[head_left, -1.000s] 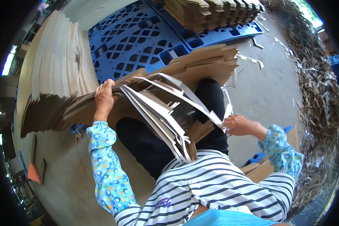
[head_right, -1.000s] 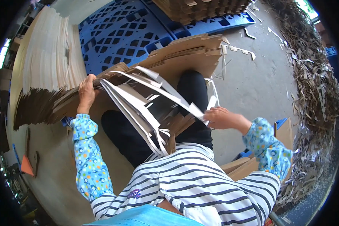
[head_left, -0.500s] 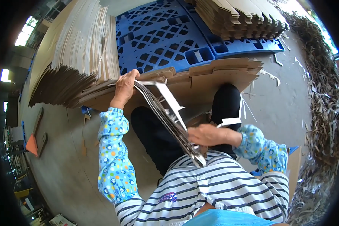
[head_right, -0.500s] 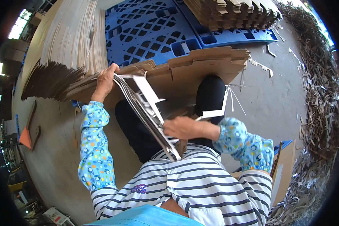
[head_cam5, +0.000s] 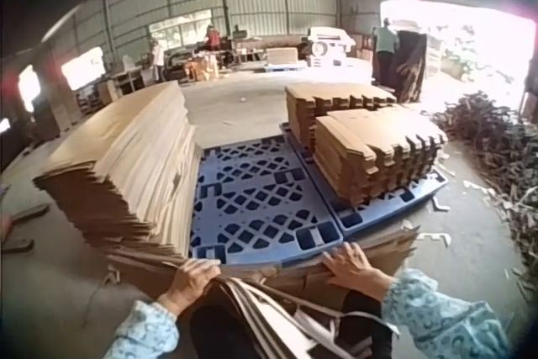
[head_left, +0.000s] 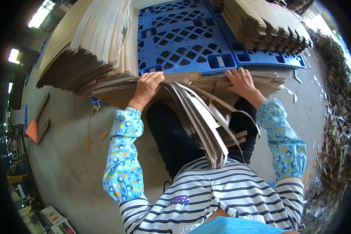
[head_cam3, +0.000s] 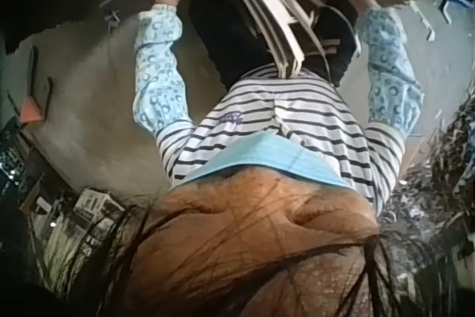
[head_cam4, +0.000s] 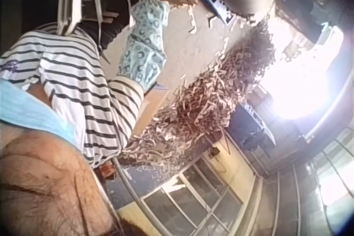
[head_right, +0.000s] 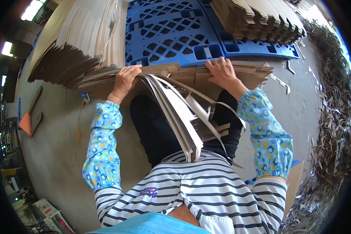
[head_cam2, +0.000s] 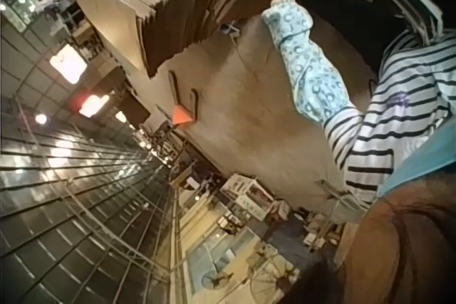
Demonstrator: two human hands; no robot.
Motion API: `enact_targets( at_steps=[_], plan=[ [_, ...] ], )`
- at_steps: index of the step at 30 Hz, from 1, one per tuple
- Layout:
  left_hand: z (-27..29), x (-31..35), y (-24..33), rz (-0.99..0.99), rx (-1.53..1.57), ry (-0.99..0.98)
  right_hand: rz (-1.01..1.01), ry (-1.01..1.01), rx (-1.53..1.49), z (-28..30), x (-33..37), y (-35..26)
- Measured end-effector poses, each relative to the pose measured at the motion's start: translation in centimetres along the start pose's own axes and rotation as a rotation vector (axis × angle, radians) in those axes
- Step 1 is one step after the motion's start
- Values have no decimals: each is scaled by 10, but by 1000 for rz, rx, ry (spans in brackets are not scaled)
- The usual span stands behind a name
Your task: Moving a pallet of cardboard with a pallet jack, then sitting on a stool and stripping waste material from die-cut cardboard sheets.
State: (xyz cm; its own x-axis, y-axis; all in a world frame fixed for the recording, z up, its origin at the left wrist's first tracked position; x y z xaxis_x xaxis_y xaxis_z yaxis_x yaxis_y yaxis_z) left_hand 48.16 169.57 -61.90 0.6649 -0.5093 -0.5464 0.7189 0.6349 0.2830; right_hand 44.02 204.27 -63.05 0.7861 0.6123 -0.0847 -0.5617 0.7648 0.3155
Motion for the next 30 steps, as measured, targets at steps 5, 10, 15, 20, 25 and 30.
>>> enact_targets(
  at_steps=[5, 10, 15, 20, 25, 30],
  plan=[
    [37, 7, -1, 180, -47, -35, -35, -147, 35, -15, -2, 0],
    [70, 28, 26, 318, 348, -30, 18, -167, 89, -12, -13, -13],
    [94, 21, 22, 268, -249, -688, 5, -171, 37, -14, -6, -6],
    [236, 89, -33, 343, -538, -11, -51, -125, 51, -7, -3, -7],
    [237, 282, -40, 609, -1026, -215, -16, -148, 44, 0, -10, -11],
    [168, 461, 16, 1137, -840, -452, -31, -120, -10, 5, -16, -15]
  ],
)
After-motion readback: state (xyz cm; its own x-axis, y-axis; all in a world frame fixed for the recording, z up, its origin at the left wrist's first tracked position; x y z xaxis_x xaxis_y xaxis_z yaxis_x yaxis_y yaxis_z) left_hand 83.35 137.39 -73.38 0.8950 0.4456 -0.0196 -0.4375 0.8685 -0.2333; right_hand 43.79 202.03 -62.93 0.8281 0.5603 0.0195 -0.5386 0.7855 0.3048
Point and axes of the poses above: each hand's wrist, its own x-axis away from the middle knuckle, its own z-axis out of the back of the hand, y = z × x, the point moved 2 cm from there along -x, towards the middle knuckle, and after that the axes turned 12 degrees about x, right-handed, at the moved point
